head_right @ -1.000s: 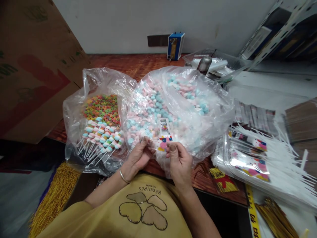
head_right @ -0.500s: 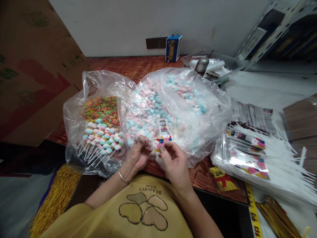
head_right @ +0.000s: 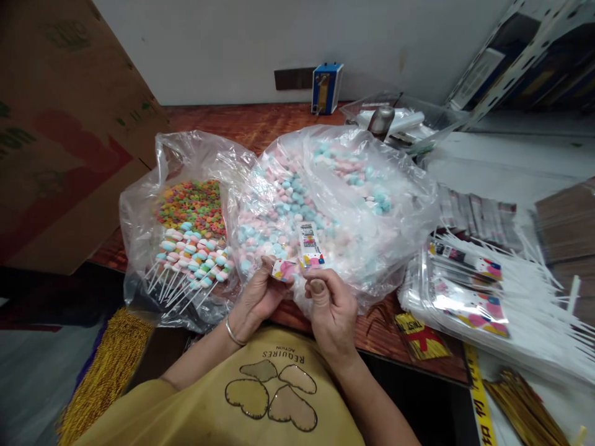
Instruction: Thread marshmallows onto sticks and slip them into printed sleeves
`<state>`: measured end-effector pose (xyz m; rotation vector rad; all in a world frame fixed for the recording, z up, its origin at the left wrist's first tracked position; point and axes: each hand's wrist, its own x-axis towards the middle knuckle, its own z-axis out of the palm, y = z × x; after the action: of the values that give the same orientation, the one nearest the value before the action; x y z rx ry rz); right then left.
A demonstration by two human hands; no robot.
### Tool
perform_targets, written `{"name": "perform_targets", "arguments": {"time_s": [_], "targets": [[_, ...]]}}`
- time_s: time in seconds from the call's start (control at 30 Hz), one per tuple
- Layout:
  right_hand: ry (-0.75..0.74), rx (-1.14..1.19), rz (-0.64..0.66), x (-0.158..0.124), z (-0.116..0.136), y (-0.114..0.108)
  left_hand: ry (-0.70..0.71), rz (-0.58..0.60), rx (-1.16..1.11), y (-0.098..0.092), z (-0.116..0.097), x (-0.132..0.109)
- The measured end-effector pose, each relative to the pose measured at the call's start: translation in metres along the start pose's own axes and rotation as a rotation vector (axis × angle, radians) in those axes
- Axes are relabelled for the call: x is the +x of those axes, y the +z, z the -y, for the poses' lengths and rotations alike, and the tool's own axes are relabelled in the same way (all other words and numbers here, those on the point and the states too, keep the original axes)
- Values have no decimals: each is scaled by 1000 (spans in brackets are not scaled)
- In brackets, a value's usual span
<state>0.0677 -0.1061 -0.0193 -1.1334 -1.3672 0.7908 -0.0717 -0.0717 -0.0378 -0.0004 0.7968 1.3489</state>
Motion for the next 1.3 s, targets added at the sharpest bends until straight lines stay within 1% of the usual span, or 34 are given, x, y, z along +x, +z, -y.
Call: {"name": "perform_targets", "arguments": {"time_s": [0.1, 0.2, 0.3, 0.37, 0.43, 0.5, 0.57, 0.63, 0.7, 0.77, 0.83, 0.9, 0.97, 1.07, 1.13, 1.3], "targets": [[-137, -50, 13, 0, 4, 0, -36, 13, -55, 2, -3, 0], [-259, -134, 53, 2, 8, 2, -18, 48, -45, 0, -2, 1], [-274, -206, 86, 4, 11, 4, 71, 62, -10, -4, 1, 3], [-225, -221, 91, 5, 9, 6, 147, 83, 37, -6, 1, 4], [-130, -176, 94, 5, 5, 9, 227, 108, 123, -7, 0, 4], [21, -30, 102, 5, -2, 13, 315, 106, 222, -6, -2, 4], [181, 189, 91, 5, -10, 17, 383, 74, 289, -6, -3, 4], [267, 337, 72, 4, -17, 21, 404, 52, 309, -5, -3, 4], [256, 318, 98, 4, -20, 22, 404, 50, 304, -4, -3, 3], [227, 228, 170, 3, -21, 22, 403, 63, 311, -3, -2, 1], [256, 181, 215, 2, -19, 21, 414, 72, 333, -2, -2, 0], [318, 168, 196, -1, -18, 21, 441, 64, 363, -3, -2, 0], [341, 133, 155, -3, -16, 21, 475, 33, 380, -4, -2, 2], [278, 42, 151, -5, -14, 21, 466, -24, 357, -7, 0, 6], [212, -4, 161, -5, -12, 21, 420, -37, 318, -8, 1, 7], [49, -36, 151, -1, -9, 18, 212, 75, 308, -9, 1, 5]]}}
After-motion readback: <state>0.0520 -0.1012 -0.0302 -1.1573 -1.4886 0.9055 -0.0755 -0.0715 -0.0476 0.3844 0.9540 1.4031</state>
